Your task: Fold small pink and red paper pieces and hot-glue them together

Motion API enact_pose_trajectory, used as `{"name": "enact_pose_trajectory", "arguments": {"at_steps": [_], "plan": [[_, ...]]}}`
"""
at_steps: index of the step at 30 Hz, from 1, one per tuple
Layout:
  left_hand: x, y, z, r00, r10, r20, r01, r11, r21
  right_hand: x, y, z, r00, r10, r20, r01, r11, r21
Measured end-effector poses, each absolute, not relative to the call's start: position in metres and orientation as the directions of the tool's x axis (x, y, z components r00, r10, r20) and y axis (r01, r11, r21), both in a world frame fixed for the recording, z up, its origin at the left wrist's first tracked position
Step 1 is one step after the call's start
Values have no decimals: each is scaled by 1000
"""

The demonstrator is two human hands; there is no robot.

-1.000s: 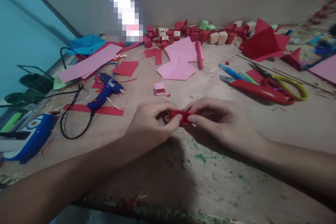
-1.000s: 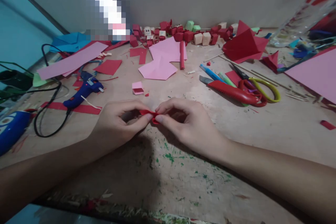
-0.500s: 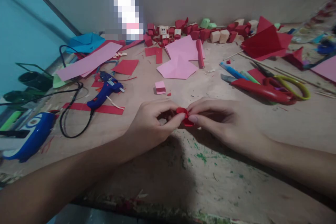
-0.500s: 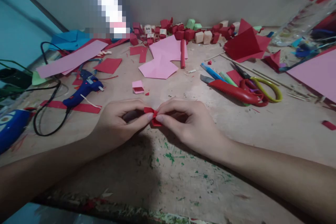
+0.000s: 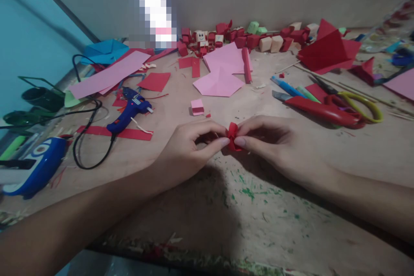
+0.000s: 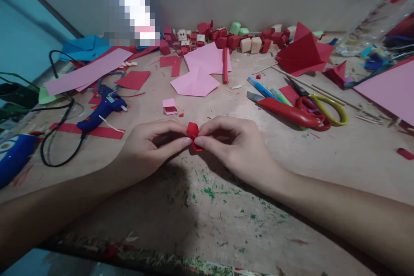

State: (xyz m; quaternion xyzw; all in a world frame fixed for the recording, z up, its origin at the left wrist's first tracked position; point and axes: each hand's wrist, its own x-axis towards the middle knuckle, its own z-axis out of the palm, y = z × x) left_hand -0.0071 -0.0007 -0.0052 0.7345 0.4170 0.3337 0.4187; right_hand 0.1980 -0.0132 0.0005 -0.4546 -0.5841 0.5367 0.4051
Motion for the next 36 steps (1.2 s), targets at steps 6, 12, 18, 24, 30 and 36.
{"name": "enact_pose_trajectory", "arguments": {"at_steps": [6,12,18,24,30,36], "plan": [[-7,-1,-5,418,898,136,351,-298,888,198,-15,-3,-286,958,21,137,62,-989],[-7,0,-7,410,903,131,337,-283,898,198,-17,-3,-297,955,14,165,66,-984],[-6,0,-6,418,896,151,354,-313,881,197,-15,0,-301,949,91,229,164,-960],[-5,-1,-7,434,883,179,383,-361,850,198,-16,0,-300,947,112,258,193,-947],[-6,-1,-7,443,875,195,364,-375,853,198,-17,-2,-253,965,63,211,119,-970],[-5,-2,-5,444,879,172,371,-355,858,197,-15,-1,-212,977,30,204,74,-976]]}}
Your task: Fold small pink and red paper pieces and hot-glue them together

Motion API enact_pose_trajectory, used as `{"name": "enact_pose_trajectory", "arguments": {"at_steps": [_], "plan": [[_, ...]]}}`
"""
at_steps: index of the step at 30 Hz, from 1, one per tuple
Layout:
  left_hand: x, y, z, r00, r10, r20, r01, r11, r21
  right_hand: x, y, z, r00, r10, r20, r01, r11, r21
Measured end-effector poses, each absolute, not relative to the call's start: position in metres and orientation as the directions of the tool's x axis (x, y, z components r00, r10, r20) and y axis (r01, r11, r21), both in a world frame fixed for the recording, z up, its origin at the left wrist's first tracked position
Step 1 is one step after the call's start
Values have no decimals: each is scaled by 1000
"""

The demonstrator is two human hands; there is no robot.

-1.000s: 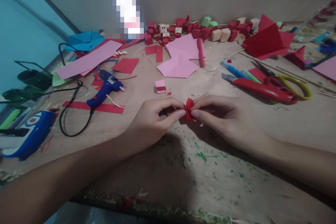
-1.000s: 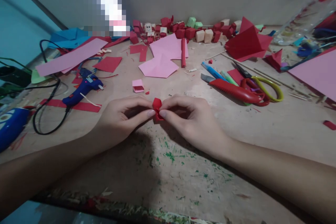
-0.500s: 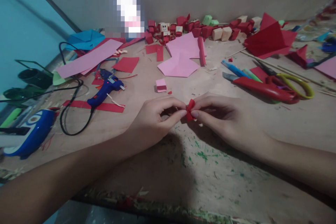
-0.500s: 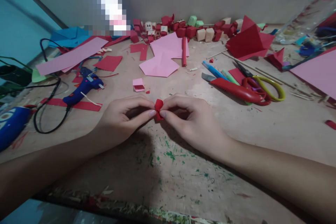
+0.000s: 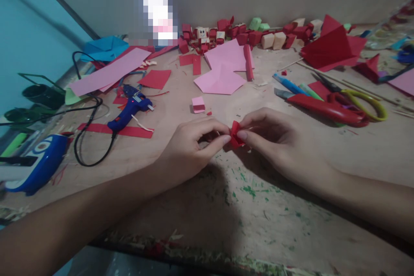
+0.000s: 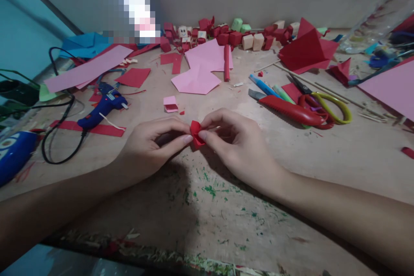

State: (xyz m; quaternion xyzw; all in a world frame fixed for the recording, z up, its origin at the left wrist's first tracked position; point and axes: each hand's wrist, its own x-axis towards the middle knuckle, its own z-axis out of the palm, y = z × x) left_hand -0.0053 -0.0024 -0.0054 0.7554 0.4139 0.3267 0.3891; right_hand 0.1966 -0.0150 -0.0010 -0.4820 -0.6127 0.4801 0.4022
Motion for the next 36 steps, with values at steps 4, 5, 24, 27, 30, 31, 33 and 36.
{"name": "enact_pose_trajectory", "arguments": {"at_steps": [4,5,24,27,30,31,33,36], "plan": [[-5,-2,-5,443,881,167,383,-354,853,197,-15,-2,-233,971,46,226,100,-969],[-5,-2,-5,441,882,165,388,-353,851,198,-15,-2,-236,970,52,231,108,-967],[-4,-1,-5,454,870,192,404,-393,826,197,-14,2,-261,964,55,297,134,-945],[-5,-2,-5,457,871,182,402,-384,831,198,-14,1,-274,960,52,297,135,-945],[-5,-2,-4,458,871,177,401,-380,834,198,-13,0,-287,957,38,277,120,-953],[-5,-2,-4,457,872,177,400,-379,834,198,-13,0,-290,957,32,266,112,-958],[-5,-2,-4,455,873,176,400,-377,835,198,-12,1,-293,956,18,246,93,-965],[-5,-2,-5,450,878,165,397,-362,843,198,-11,2,-298,955,-11,240,63,-969]]}}
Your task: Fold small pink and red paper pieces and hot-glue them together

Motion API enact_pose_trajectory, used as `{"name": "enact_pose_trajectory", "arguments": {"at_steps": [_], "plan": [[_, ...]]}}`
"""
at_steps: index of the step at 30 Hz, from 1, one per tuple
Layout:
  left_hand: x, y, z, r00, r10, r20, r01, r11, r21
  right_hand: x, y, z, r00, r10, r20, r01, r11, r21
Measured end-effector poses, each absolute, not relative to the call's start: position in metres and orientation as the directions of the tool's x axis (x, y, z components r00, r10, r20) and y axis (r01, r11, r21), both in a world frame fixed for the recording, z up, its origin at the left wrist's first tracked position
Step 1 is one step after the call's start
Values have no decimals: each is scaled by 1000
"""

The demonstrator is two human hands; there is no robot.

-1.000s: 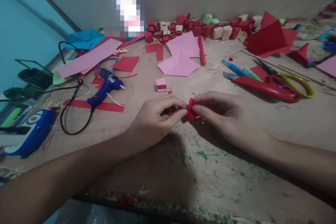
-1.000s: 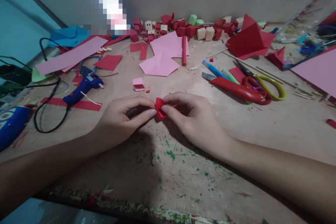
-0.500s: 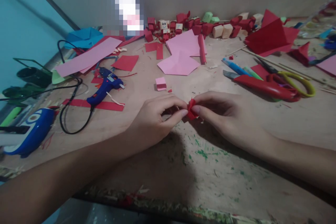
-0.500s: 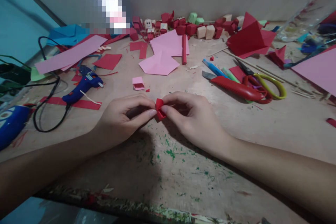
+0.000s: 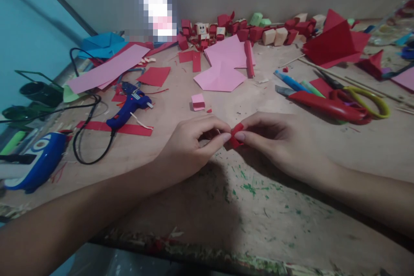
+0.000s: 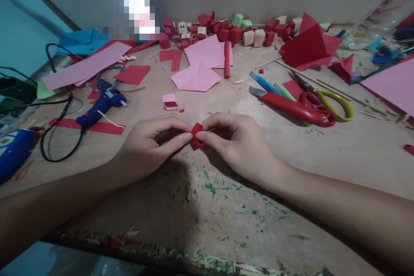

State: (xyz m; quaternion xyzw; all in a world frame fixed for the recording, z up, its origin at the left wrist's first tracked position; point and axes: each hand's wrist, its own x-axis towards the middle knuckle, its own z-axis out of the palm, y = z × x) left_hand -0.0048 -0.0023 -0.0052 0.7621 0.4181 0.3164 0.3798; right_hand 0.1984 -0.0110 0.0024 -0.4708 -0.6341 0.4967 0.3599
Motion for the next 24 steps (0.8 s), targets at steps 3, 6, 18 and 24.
{"name": "enact_pose_trajectory", "arguments": {"at_steps": [3,6,18,24], "plan": [[-5,-2,-5,448,882,149,384,-340,859,198,-11,3,-290,957,-19,237,52,-970],[-5,-3,-4,457,879,133,370,-324,871,198,-11,2,-283,959,-3,248,70,-966],[-4,-2,-2,437,890,131,349,-302,887,200,-9,9,-321,947,-10,169,47,-984],[-4,-2,-4,428,895,129,318,-283,905,202,-6,8,-323,944,-62,165,-9,-986]]}}
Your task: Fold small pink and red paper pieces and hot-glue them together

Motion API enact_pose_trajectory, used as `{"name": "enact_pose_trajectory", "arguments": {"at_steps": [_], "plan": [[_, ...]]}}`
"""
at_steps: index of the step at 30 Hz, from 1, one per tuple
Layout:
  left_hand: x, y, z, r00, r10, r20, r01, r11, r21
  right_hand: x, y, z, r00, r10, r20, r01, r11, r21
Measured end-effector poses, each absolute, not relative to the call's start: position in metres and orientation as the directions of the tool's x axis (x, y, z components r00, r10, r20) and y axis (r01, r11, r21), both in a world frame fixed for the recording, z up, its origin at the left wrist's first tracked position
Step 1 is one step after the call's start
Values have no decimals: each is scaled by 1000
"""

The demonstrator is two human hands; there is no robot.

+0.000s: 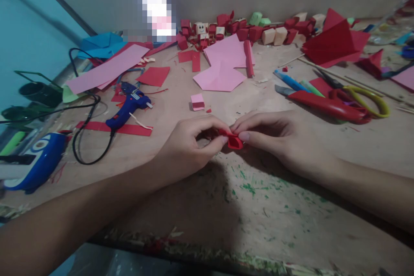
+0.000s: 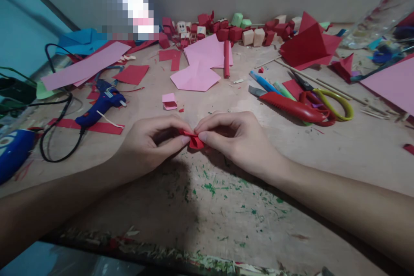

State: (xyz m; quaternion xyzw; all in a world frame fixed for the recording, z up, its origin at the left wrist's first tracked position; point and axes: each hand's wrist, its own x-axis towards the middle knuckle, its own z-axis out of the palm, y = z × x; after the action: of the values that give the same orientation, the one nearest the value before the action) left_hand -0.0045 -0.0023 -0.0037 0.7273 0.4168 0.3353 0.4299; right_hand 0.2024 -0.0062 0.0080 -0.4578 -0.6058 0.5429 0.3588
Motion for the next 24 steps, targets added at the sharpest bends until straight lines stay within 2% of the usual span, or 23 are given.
{"name": "enact_pose_trajectory", "arguments": {"at_steps": [3,7,12,18,24], "plan": [[-5,-4,-5,404,905,135,306,-273,912,202,-7,9,-313,944,-108,165,-58,-985],[-5,-6,-6,372,919,132,253,-237,938,202,-8,8,-329,928,-175,71,-161,-984],[-3,-6,-8,371,912,177,248,-281,927,202,-7,8,-370,886,-279,-22,-308,-951],[-5,-7,-6,402,871,281,366,-435,823,202,-7,5,-378,893,-246,-88,-299,-950],[-5,-7,-2,458,799,389,400,-576,712,201,-8,8,-323,910,-260,64,-253,-965]]}}
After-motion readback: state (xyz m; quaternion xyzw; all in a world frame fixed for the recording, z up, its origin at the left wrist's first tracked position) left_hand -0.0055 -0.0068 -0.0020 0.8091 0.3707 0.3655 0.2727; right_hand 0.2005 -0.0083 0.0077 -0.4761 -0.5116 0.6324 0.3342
